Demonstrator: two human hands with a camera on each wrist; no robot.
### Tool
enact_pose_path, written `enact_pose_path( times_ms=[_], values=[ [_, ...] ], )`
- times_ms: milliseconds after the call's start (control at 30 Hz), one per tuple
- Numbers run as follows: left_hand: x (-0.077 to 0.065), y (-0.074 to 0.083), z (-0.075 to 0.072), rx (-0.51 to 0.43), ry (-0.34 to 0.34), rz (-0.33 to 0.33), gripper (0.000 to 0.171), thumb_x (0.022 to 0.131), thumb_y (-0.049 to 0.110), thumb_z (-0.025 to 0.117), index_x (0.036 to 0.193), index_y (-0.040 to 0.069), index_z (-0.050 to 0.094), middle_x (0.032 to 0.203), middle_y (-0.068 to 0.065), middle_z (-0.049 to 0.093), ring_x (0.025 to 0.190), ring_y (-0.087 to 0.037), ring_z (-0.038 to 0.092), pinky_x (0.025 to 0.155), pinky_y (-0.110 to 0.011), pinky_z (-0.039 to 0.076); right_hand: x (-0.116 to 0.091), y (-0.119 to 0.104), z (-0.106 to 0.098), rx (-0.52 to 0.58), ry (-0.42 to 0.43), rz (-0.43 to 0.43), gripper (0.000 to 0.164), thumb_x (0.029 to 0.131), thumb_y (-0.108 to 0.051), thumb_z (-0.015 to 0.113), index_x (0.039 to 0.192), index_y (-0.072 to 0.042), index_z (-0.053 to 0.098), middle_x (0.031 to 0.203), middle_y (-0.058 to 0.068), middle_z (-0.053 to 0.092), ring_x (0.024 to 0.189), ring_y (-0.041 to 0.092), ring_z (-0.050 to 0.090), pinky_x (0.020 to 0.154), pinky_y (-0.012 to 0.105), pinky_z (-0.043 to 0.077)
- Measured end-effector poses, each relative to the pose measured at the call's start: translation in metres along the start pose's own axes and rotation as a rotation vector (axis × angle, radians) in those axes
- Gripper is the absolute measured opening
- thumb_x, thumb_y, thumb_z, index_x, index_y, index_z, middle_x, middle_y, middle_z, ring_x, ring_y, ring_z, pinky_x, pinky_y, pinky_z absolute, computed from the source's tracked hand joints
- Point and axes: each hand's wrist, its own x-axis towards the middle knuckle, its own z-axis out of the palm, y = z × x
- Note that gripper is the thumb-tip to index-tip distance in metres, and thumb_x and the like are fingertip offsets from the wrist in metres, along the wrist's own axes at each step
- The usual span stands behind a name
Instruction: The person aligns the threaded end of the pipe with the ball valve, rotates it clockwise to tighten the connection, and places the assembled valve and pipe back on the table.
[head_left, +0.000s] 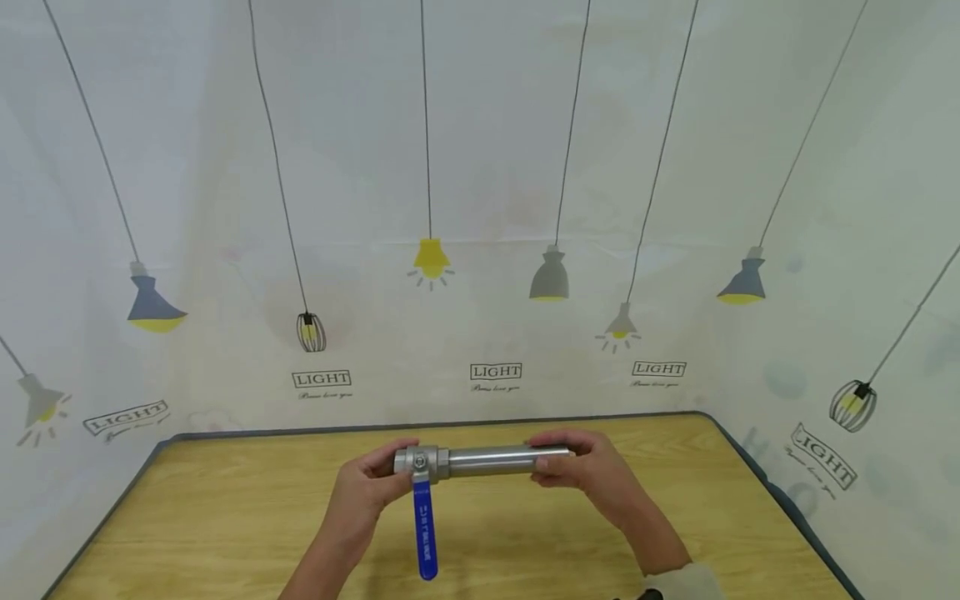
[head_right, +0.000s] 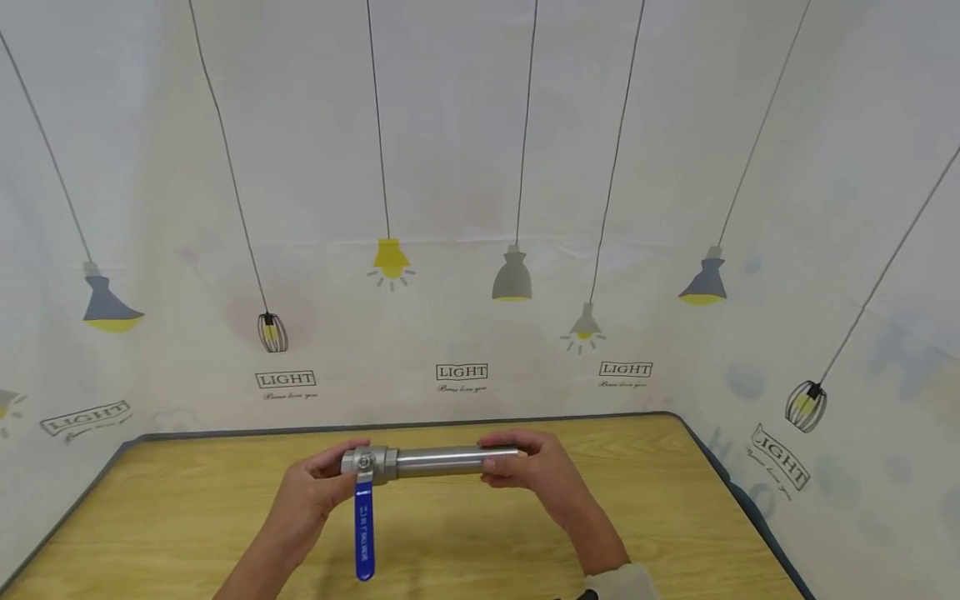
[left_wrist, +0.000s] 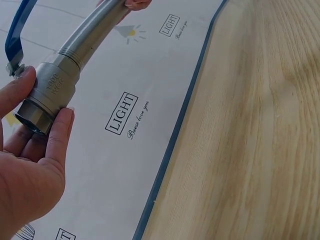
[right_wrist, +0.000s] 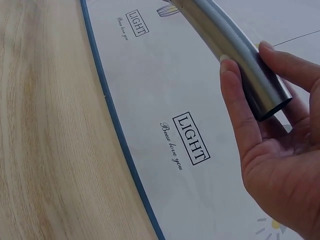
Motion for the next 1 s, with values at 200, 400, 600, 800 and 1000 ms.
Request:
enact_pose_path(
  times_ms=[200,400,600,800,1000],
  values=[
    [0.0007,0.0009,0.0005,-0.005,-0.005,0.002,0.045,0.082,0.001,0.07,0.126,0.004,0.063,0.121,-0.016,0.065,0.107,-0.021,0.063,0.089,-0.033,0.054,-0.0012,-0.0012,-0.0021,-0.028,-0.028,-0.016,0.047,0.079,-0.002,0.075,0.121,0.011,0.058,0.108,0.015,0.066,0.086,0.022,0.071,0.081,0.037,0.058],
    [0.0012,0.0006,0.0005,-0.012,-0.005,0.001,0.045,0.082,0.001,0.07,0.126,0.003,0.063,0.121,-0.016,0.065,0.106,-0.022,0.064,0.09,-0.034,0.054,-0.0014,-0.0004,-0.0028,-0.016,-0.047,-0.036,0.04,0.08,0.001,0.073,0.118,0.007,0.062,0.107,0.017,0.065,0.086,0.022,0.071,0.08,0.036,0.059],
    [0.0,-0.0012,0.0003,-0.005,0.017,-0.013,0.044,0.082,0.002,0.071,0.125,0.004,0.064,0.12,-0.015,0.066,0.106,-0.022,0.064,0.09,-0.034,0.055,-0.0028,0.0003,-0.0012,0.005,-0.053,-0.011,0.038,0.083,-0.003,0.073,0.119,0.005,0.063,0.108,0.019,0.064,0.086,0.022,0.071,0.081,0.036,0.058],
    [-0.002,-0.0002,-0.0011,-0.003,0.027,-0.002,0.044,0.081,0.002,0.071,0.124,0.004,0.065,0.118,-0.014,0.067,0.105,-0.022,0.064,0.089,-0.034,0.055,-0.0015,0.0003,0.0,-0.02,-0.051,-0.005,0.047,0.085,-0.006,0.071,0.124,0.014,0.053,0.106,0.014,0.066,0.085,0.021,0.071,0.081,0.037,0.058],
    [-0.0014,-0.0008,-0.0009,-0.004,0.013,-0.012,0.045,0.082,0.004,0.072,0.126,0.004,0.063,0.119,-0.015,0.067,0.106,-0.022,0.064,0.091,-0.035,0.054,-0.0015,-0.0008,0.0011,-0.017,-0.038,0.005,0.049,0.086,-0.006,0.071,0.125,0.016,0.051,0.106,0.015,0.066,0.086,0.022,0.071,0.082,0.039,0.058]
  ],
)
